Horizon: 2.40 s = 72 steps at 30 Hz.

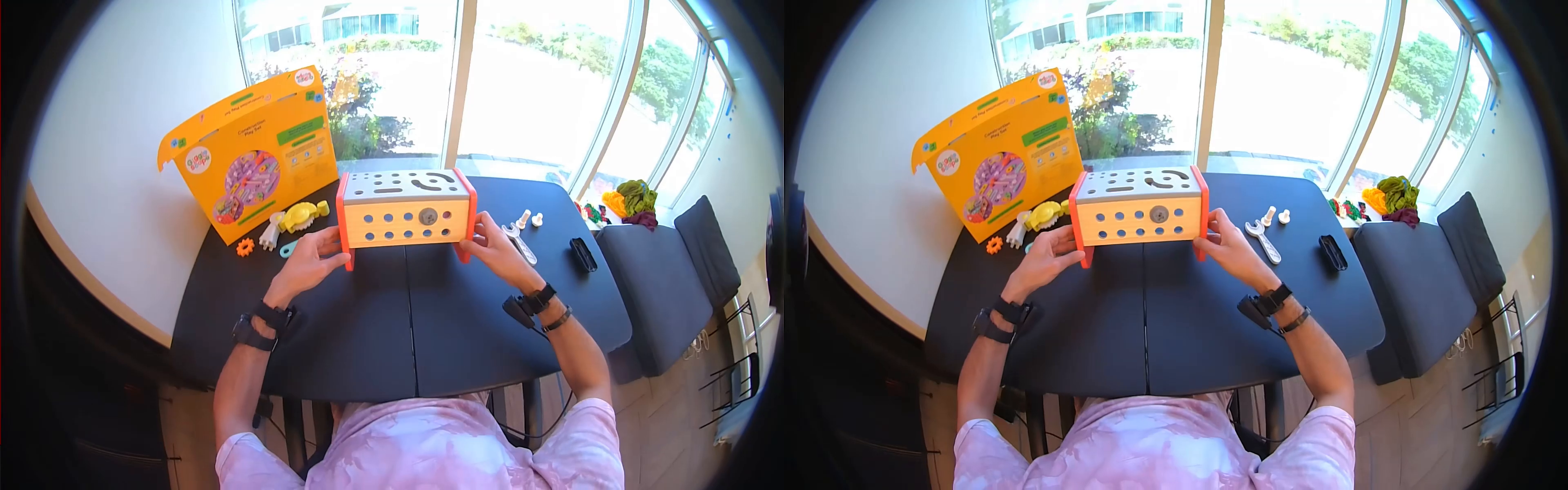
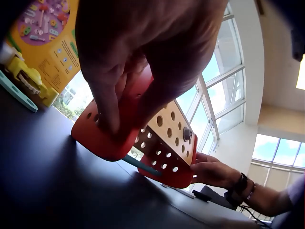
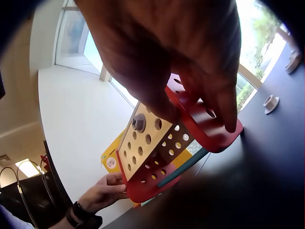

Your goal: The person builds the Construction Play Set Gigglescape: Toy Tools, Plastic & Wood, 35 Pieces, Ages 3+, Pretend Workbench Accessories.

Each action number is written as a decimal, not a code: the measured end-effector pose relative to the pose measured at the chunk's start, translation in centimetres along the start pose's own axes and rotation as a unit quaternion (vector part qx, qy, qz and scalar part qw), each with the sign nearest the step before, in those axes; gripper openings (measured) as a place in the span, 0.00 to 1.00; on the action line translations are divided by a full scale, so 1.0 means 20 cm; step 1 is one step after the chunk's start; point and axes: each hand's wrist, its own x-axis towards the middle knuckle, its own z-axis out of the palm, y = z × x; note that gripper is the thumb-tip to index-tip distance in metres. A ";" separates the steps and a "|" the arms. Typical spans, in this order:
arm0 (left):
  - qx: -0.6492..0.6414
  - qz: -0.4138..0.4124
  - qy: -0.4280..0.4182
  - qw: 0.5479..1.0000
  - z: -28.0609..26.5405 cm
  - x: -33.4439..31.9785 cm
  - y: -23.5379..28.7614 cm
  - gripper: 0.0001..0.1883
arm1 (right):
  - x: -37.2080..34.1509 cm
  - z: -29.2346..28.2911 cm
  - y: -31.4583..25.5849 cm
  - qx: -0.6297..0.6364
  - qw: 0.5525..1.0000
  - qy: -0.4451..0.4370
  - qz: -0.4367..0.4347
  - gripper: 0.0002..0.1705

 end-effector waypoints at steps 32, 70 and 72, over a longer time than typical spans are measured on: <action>0.181 -0.025 0.103 0.978 -0.30 -0.06 -0.14 0.27 | -0.13 -0.10 0.00 -0.133 0.991 -0.002 0.012 0.32; 0.431 -0.103 0.251 0.860 -1.05 -0.15 -0.39 0.22 | 0.19 -0.69 0.15 -0.354 0.881 0.312 0.018 0.16; 0.503 -0.153 0.220 0.822 -1.08 -0.16 -0.50 0.23 | 0.12 -0.63 0.03 -0.134 0.958 0.254 0.005 0.14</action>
